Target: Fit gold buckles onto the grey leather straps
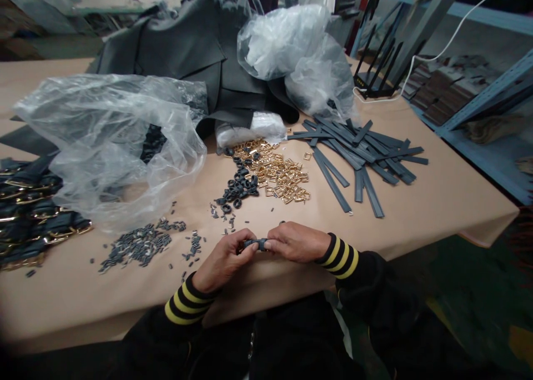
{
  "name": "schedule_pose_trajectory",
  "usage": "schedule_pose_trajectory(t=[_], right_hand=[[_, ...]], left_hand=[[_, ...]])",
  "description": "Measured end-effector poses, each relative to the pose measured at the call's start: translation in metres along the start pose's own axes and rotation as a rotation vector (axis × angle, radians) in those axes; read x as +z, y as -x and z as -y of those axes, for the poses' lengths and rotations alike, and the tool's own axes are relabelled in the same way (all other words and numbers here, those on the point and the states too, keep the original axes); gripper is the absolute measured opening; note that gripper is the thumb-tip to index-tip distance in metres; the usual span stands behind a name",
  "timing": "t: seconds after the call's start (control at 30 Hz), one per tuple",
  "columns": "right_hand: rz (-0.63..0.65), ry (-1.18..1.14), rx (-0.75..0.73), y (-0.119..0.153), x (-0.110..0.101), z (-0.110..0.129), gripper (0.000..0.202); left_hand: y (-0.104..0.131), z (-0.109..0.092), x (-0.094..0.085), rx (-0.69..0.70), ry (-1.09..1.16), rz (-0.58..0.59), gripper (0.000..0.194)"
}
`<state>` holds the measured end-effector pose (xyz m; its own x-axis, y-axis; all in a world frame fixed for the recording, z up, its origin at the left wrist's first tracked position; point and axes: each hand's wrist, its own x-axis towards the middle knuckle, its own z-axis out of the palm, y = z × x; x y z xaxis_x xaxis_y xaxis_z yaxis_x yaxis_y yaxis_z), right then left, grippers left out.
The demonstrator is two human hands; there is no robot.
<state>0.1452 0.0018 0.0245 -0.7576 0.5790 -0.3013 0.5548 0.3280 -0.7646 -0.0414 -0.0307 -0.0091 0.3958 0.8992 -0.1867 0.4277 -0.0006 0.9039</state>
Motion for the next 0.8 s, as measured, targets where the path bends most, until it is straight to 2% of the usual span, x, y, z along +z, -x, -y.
schedule_pose_trajectory(t=[0.13,0.3,0.4,0.57,0.67,0.7,0.77,0.8], right_hand=[[-0.072,0.049,-0.015,-0.002,0.004,0.000,0.029],[0.053,0.092,0.004,-0.004,-0.002,0.007,0.022],[0.029,0.161,-0.052,-0.007,0.001,0.011,0.022],[-0.042,0.130,-0.087,-0.016,0.004,0.016,0.026],[-0.204,0.100,-0.028,-0.009,-0.017,0.010,0.025],[-0.352,0.116,0.036,-0.003,-0.028,0.002,0.026],[-0.655,0.219,0.286,0.012,-0.051,-0.028,0.027],[-0.704,0.280,0.417,0.019,-0.060,-0.049,0.027]], left_hand=[[0.000,-0.001,-0.002,0.025,-0.001,0.000,0.014],[0.004,0.000,-0.008,0.018,0.203,0.145,0.020],[0.006,0.002,-0.008,0.001,0.300,0.213,0.024],[0.009,0.000,-0.010,-0.007,0.300,0.162,0.026],[0.019,-0.004,-0.028,-0.006,0.253,0.059,0.028],[0.025,-0.005,-0.039,-0.012,0.244,-0.008,0.028],[0.038,-0.006,-0.068,-0.020,0.222,-0.238,0.028],[0.045,-0.006,-0.087,-0.016,0.198,-0.409,0.029]])
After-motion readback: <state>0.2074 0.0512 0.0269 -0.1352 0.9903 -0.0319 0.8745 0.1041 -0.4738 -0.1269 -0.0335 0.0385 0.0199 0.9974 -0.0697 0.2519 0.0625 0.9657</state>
